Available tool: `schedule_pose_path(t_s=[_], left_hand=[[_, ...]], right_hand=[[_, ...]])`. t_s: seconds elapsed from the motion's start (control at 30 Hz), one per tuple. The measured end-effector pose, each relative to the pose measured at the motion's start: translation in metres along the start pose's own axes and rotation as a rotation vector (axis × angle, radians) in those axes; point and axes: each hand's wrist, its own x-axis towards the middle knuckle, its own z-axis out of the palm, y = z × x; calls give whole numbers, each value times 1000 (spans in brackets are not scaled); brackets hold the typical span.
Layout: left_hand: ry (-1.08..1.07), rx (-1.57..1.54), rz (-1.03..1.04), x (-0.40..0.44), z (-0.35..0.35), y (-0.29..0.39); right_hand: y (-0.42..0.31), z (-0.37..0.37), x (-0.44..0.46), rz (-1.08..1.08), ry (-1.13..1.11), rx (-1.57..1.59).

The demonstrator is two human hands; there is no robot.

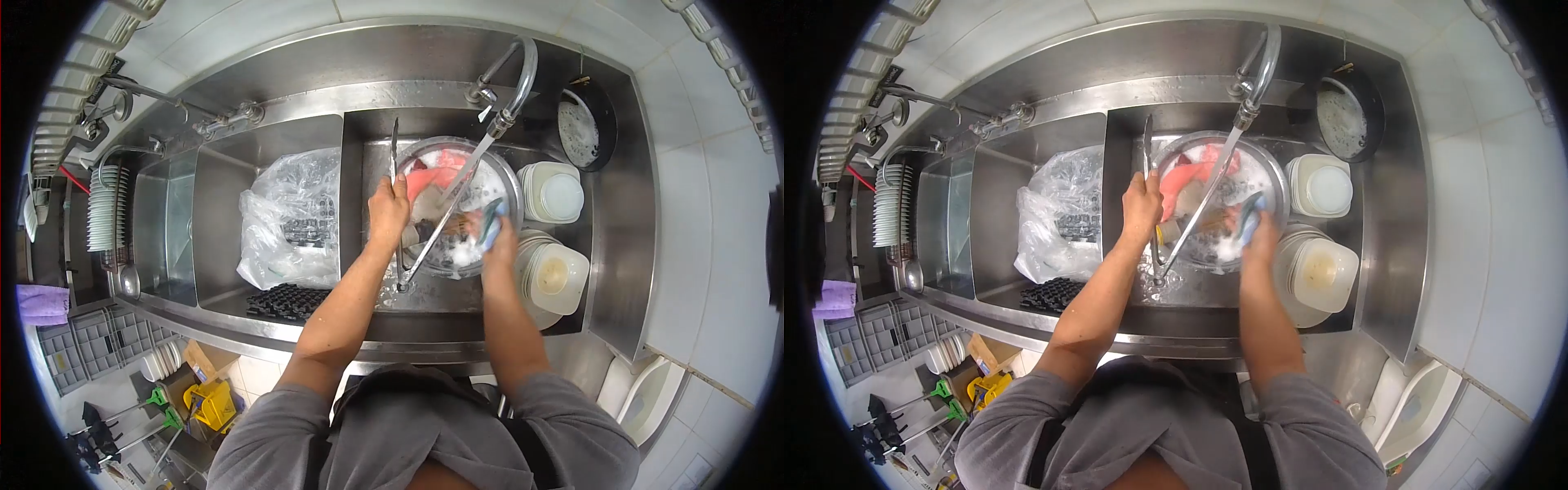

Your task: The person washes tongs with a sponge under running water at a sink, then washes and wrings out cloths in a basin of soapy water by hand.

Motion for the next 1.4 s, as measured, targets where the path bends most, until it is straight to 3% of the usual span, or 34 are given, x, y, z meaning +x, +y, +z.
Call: schedule_pose_path(t_s=[0.07, 0.13, 0.2, 0.27, 0.4, 0.47, 0.53, 0.6, 0.67, 0.73, 0.8, 0.87, 0.97, 1.03, 1.17, 1.2, 1.27, 1.33, 1.4], left_hand=[[204, 73, 243, -13, 2, 18], [159, 24, 165, -30, 6, 36], [201, -22, 233, -40, 12, 43], [91, -50, 181, -54, 1, 60], [67, -70, 371, -50, 3, 19], [-343, -355, 116, -59, 15, -22], [-294, -212, 247, -66, 7, -17], [-541, -370, -338, -80, -13, 0], [-489, -405, -348, -87, -20, -1], [-442, -262, -127, -92, -24, -7], [-407, -241, -83, -90, -26, -10], [-373, -25, 177, -79, -32, -12], [-420, -41, 100, -71, -40, 4], [-401, -20, 109, -64, -34, 3], [-402, -13, 153, -67, -30, 3], [-384, 24, 210, -74, -27, -10], [-375, 60, 268, -86, -26, -18], [-434, 10, 128, -95, -33, -14], [-458, -28, 84, -100, -39, -19]], right_hand=[[20, 26, -29, 22, -80, 45], [39, 50, -45, 36, -102, 23], [51, 73, -35, -465, -132, -477], [45, 83, -31, -507, -108, -525], [42, 82, -27, -550, -75, -721], [44, 86, -35, -497, -31, -563], [44, 89, -34, -548, 51, -651], [46, 75, -17, -558, 34, -679], [25, 79, -3, -434, 93, -631], [8, 92, 9, -510, -28, -763], [1, 103, 5, -512, -59, -869], [4, 109, 13, -520, -102, -974], [18, 105, 30, -577, -156, -818], [22, 110, 14, -674, -149, -1202], [16, 111, 18, -873, -185, -1206], [10, 111, 24, -869, -181, -1204], [-3, 110, 31, -648, 78, -1553], [-25, 114, 34, -526, 112, -1466], [-30, 104, 42, -795, 52, -1471]])
